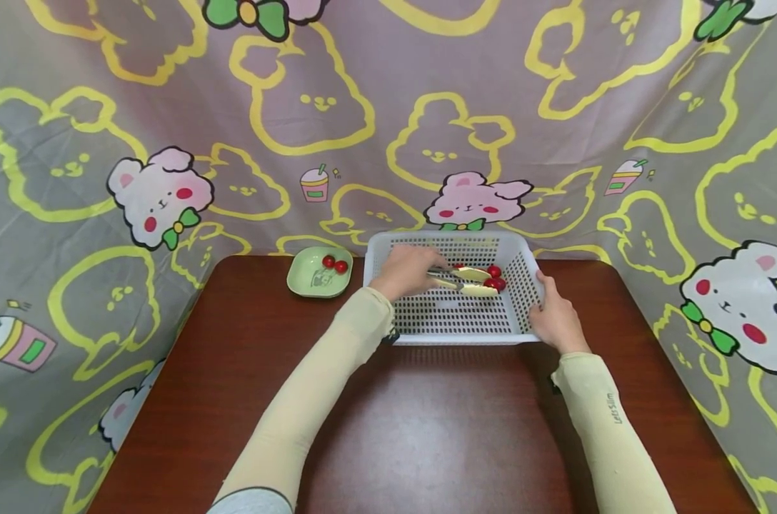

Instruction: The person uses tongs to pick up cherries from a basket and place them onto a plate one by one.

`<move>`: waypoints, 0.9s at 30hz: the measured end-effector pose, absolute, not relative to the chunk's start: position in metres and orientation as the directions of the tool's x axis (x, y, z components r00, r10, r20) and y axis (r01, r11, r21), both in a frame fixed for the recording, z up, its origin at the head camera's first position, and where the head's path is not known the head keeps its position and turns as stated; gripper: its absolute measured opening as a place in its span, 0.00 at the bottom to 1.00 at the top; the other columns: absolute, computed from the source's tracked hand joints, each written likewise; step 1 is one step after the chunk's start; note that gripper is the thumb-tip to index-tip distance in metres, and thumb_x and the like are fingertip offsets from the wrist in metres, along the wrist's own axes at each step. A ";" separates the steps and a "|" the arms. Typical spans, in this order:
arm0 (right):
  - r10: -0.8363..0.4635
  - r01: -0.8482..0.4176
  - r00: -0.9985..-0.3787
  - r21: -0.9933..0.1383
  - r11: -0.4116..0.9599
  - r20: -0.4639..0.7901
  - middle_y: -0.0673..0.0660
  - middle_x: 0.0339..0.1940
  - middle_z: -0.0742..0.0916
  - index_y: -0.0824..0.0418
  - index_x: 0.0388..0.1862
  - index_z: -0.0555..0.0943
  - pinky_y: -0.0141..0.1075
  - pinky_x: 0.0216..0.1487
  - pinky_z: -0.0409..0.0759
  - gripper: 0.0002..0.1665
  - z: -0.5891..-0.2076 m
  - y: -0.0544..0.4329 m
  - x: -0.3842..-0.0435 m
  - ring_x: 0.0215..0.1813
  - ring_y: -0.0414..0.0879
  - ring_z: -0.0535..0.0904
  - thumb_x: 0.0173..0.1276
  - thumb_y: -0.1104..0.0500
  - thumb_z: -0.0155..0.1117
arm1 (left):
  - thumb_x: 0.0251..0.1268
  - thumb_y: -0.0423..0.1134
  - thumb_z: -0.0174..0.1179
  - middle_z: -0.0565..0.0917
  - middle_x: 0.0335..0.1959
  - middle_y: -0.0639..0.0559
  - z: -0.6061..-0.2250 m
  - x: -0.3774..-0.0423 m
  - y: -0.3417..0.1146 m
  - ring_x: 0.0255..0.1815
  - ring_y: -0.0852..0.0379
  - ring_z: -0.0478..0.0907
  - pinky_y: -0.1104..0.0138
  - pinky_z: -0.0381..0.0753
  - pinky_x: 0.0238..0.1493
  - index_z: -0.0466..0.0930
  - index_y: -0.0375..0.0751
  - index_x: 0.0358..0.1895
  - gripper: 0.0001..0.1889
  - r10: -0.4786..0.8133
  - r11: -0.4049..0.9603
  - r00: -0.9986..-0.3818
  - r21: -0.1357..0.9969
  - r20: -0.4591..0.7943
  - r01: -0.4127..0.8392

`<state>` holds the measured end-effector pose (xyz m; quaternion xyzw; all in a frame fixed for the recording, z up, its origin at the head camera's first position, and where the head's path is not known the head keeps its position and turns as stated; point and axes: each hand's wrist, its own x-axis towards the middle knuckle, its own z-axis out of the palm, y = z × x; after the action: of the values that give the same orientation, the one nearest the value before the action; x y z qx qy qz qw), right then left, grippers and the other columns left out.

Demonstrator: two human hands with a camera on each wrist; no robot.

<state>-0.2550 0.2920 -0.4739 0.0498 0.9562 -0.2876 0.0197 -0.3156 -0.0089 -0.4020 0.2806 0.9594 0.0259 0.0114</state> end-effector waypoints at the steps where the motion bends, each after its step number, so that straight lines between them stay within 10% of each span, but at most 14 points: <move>1: 0.084 0.105 -0.994 -0.548 0.830 -0.063 0.79 0.55 0.80 0.56 0.86 0.47 0.49 0.40 0.75 0.42 -0.473 0.292 -0.255 0.41 0.63 0.81 0.77 0.60 0.47 | 0.66 0.53 0.71 0.83 0.65 0.62 -0.401 -0.314 -0.011 0.62 0.55 0.82 0.59 0.79 0.50 0.84 0.67 0.63 0.21 0.540 0.840 -0.842 0.067 0.002 0.539; 27: 0.091 0.121 -0.992 -0.546 0.829 -0.082 0.80 0.55 0.79 0.56 0.86 0.46 0.45 0.37 0.73 0.42 -0.473 0.290 -0.254 0.40 0.63 0.81 0.77 0.61 0.47 | 0.67 0.55 0.69 0.80 0.70 0.59 -0.390 -0.286 -0.049 0.65 0.55 0.82 0.56 0.82 0.50 0.83 0.66 0.64 0.22 0.525 0.832 -0.842 0.133 0.125 0.538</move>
<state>-0.2538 0.2898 -0.4727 0.0555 0.9560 -0.2869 0.0260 -0.2859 -0.0493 -0.3898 0.2778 0.9563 0.0814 -0.0415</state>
